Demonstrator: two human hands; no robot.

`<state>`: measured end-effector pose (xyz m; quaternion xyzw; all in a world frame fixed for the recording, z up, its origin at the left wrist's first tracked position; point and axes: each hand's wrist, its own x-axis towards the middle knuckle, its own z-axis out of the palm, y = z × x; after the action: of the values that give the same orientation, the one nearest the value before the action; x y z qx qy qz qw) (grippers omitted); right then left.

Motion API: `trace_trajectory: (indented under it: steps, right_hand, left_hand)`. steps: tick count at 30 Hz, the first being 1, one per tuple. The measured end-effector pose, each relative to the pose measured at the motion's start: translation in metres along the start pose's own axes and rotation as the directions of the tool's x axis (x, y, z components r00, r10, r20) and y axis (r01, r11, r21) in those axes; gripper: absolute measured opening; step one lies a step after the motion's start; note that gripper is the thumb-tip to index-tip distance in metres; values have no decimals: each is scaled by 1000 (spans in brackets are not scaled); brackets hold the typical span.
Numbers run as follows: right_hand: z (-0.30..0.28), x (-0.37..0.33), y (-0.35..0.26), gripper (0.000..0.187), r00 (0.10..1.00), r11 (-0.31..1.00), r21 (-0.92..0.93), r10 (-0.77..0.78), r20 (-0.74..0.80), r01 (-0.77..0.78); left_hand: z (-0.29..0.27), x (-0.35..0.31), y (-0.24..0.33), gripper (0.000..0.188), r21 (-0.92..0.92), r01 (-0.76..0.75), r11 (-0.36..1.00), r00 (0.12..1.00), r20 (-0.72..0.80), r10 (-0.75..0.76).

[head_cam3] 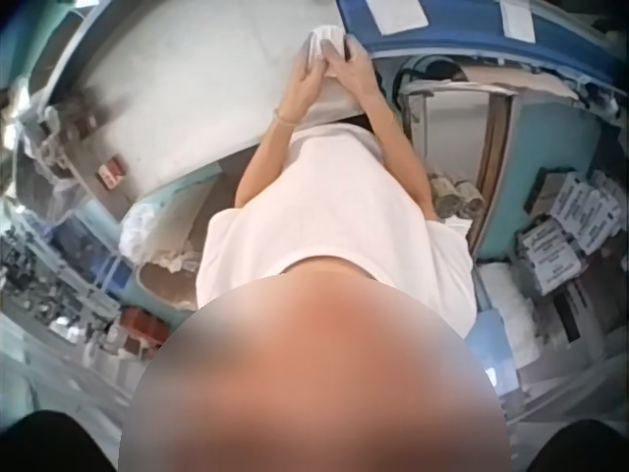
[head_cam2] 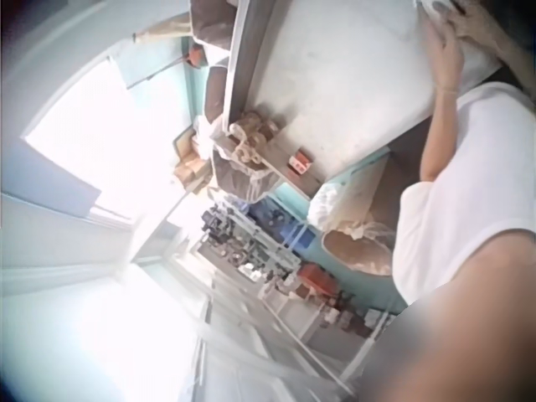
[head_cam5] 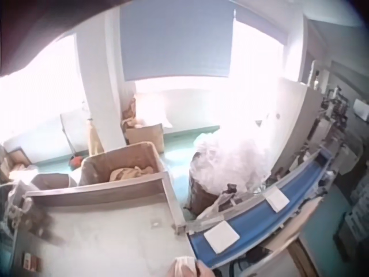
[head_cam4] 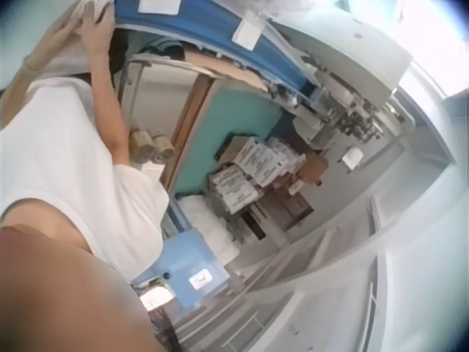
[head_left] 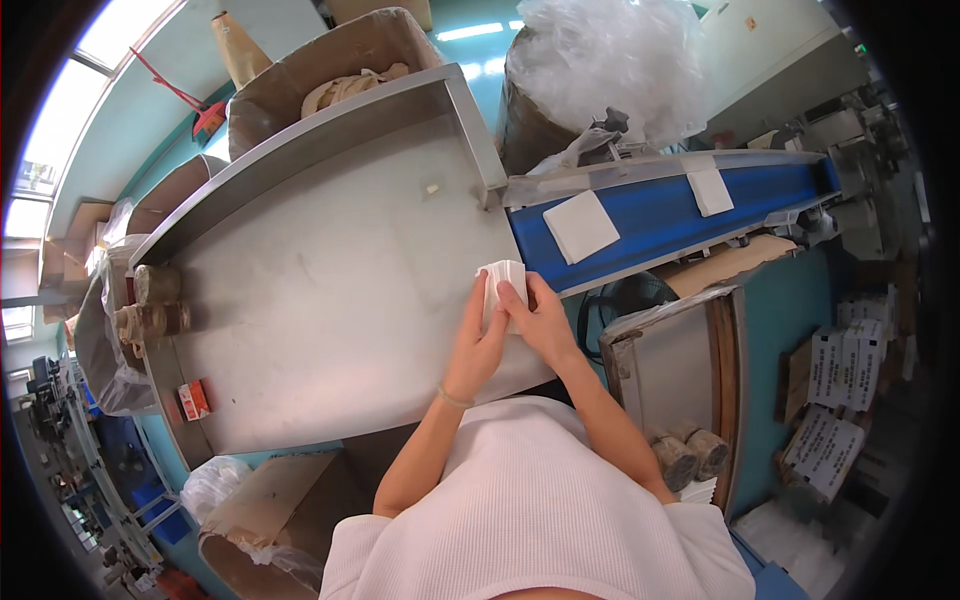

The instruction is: Manually handling and feeding pleated paper filters into a packaging machine.

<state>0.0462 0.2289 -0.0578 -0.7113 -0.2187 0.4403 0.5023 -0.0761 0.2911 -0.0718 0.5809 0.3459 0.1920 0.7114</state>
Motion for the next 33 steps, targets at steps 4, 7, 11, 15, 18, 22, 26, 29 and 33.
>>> trace_trajectory:
  steps: [4, 7, 11, 15, 18, 22, 26, 29, 33]
  right_hand:
    - [-2, 0, 0, 36, 946, 738, 594, 273, 174, -322]
    - [-4, -5, 9, 37, 927, 676, 636, 305, 219, -373]
    - [-21, 6, 35, 36, 974, 915, 355, 221, -43, -192]
    - [-33, 17, 20, 44, 867, 839, 543, 243, -435, 37]
    - [-13, -36, 35, 37, 941, 952, 292, 8, -338, 96]
    - [-8, -130, 13, 27, 1000, 998, 56, 15, -9, -15]
    - [-59, -214, 21, 23, 901, 982, -98, -188, -390, 163]
    - [-117, -296, 26, 16, 626, 977, -208, -134, -769, -46]
    - [-191, -435, 77, 17, 163, 708, -237, -172, -971, -665]
  left_hand:
    - [-1, 2, 15, 61, -201, 27, 979, 999, -18, -31]
    - [-2, 0, 24, 59, 27, -7, 1000, 1000, 5, 7]
    - [-6, 13, 14, 55, 22, -4, 1000, 999, -45, 5]
    - [-8, 54, 4, 54, 824, -493, 278, 798, 302, 521]
    - [-7, 91, -16, 61, 684, -699, 206, 698, 592, 403]
    - [10, 120, -5, 57, 764, -640, -86, 678, 614, 404]
    - [99, 80, 9, 61, 633, -768, 98, 550, 575, 606]
    - [178, -15, 36, 59, 347, -873, 344, 486, 683, 546]
    - [259, -124, 29, 96, 25, -747, 664, 177, 971, 163]
